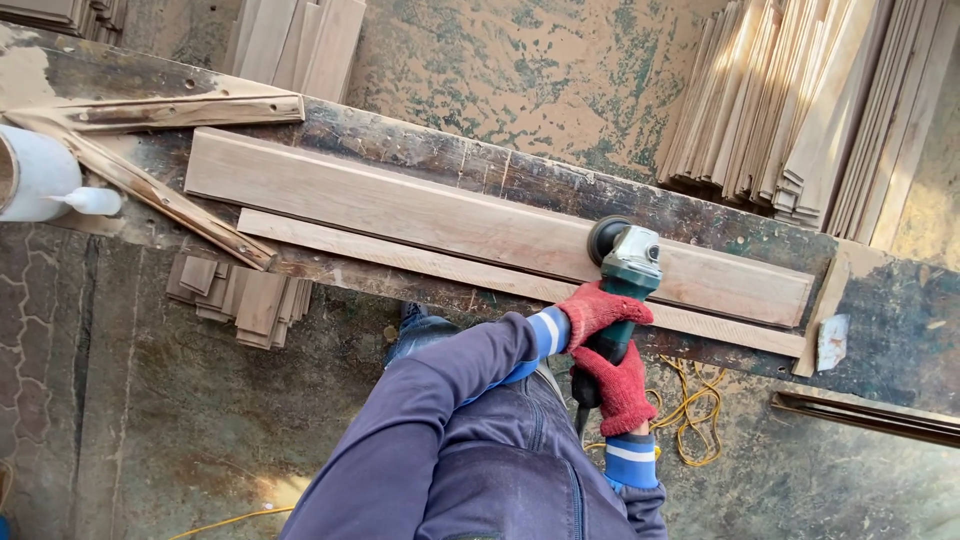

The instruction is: The recorder picks up a wooden plank, walks to a workbench, and uses an angle grinder equipped with a sanding disc to sand the surface of the wood.

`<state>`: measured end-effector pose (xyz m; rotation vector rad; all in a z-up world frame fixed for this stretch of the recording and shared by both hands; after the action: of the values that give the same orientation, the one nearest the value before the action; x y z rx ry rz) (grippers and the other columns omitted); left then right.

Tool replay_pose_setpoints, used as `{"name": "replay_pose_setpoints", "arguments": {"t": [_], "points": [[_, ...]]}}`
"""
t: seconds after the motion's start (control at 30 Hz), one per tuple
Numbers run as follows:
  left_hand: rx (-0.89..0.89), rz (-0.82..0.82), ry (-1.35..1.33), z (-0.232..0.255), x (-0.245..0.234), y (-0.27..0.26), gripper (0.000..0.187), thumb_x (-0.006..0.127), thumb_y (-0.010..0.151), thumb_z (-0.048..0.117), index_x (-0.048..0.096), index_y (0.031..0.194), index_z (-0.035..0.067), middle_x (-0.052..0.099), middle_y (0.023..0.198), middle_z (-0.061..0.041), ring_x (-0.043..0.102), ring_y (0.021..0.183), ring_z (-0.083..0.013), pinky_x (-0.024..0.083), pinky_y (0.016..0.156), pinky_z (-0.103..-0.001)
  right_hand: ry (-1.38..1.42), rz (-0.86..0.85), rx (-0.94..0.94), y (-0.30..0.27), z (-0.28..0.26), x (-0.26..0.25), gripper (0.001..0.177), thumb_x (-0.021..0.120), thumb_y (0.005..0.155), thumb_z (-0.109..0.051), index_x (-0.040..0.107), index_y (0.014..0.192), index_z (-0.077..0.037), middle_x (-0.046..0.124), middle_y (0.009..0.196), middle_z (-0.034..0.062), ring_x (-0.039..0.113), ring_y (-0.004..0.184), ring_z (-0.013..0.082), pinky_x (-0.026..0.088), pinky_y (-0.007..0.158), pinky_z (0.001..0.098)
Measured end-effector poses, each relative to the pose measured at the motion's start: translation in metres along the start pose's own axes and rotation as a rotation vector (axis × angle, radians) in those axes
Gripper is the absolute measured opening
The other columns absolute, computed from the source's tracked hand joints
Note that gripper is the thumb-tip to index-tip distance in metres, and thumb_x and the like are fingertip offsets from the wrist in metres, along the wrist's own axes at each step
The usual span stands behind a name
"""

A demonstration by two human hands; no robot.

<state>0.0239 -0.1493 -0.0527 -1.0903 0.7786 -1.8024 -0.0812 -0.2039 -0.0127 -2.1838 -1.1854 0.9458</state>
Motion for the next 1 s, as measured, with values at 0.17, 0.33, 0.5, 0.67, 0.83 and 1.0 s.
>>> {"name": "replay_pose_setpoints", "arguments": {"t": [0.17, 0.33, 0.5, 0.67, 0.83, 1.0], "points": [[0.101, 0.097, -0.134, 0.001, -0.038, -0.02, 0.069, 0.1, 0.051, 0.024, 0.072, 0.112, 0.007, 0.075, 0.09, -0.01, 0.075, 0.092, -0.0251, 0.055, 0.091, -0.037, -0.099, -0.088, -0.042, -0.004, -0.006, 0.023, 0.069, 0.106, 0.047, -0.025, 0.067, 0.101, -0.007, 0.068, 0.079, 0.0167, 0.066, 0.072, 0.0254, 0.056, 0.066, 0.0416], [0.099, 0.15, -0.156, 0.002, -0.056, -0.038, 0.072, 0.102, 0.049, 0.028, 0.073, 0.11, 0.004, 0.075, 0.092, -0.014, 0.074, 0.096, -0.0307, 0.054, 0.096, -0.04, -0.199, -0.134, -0.02, -0.005, -0.006, 0.031, 0.071, 0.107, 0.046, -0.03, 0.068, 0.1, -0.005, 0.067, 0.08, 0.0193, 0.066, 0.077, 0.0284, 0.055, 0.073, 0.0439], [0.096, 0.081, -0.112, 0.0, -0.02, -0.015, 0.074, 0.101, 0.048, 0.025, 0.072, 0.113, 0.007, 0.074, 0.093, -0.011, 0.073, 0.096, -0.0262, 0.053, 0.094, -0.039, -0.055, -0.039, 0.004, 0.008, 0.009, 0.005, 0.062, 0.105, 0.051, -0.022, 0.066, 0.097, -0.006, 0.069, 0.074, 0.0187, 0.071, 0.065, 0.0293, 0.059, 0.061, 0.0436], [0.038, -0.012, 0.049, -0.017, 0.004, 0.024, 0.08, 0.102, 0.044, 0.029, 0.071, 0.115, 0.01, 0.075, 0.096, -0.009, 0.073, 0.101, -0.0279, 0.053, 0.094, -0.039, 0.182, -0.001, 0.019, 0.007, 0.014, -0.006, 0.057, 0.097, 0.06, -0.01, 0.058, 0.1, -0.002, 0.067, 0.075, 0.0266, 0.072, 0.062, 0.0396, 0.06, 0.055, 0.0493], [0.047, 0.045, -0.039, -0.013, -0.017, 0.0, 0.08, 0.101, 0.048, 0.028, 0.07, 0.119, 0.008, 0.074, 0.1, -0.011, 0.072, 0.105, -0.0284, 0.052, 0.096, -0.04, -0.042, -0.037, -0.013, 0.013, 0.017, 0.0, 0.066, 0.104, 0.05, -0.025, 0.065, 0.1, -0.005, 0.069, 0.079, 0.0215, 0.071, 0.072, 0.0328, 0.058, 0.065, 0.0464], [0.04, 0.101, -0.115, -0.017, -0.028, -0.001, 0.078, 0.102, 0.047, 0.027, 0.071, 0.117, 0.009, 0.075, 0.095, -0.011, 0.073, 0.096, -0.0279, 0.057, 0.09, -0.043, -0.18, -0.084, -0.016, 0.007, 0.009, 0.009, 0.073, 0.106, 0.049, -0.041, 0.069, 0.103, -0.008, 0.069, 0.085, 0.0179, 0.066, 0.084, 0.0279, 0.055, 0.078, 0.0444]]}}
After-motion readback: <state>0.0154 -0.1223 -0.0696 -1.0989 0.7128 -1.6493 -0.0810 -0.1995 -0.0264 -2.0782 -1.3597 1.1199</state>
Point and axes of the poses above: each hand's wrist, its own y-axis towards the middle knuckle, its own x-axis out of the palm, z = x × y, the point moved 5 cm from there along y, towards the middle knuckle
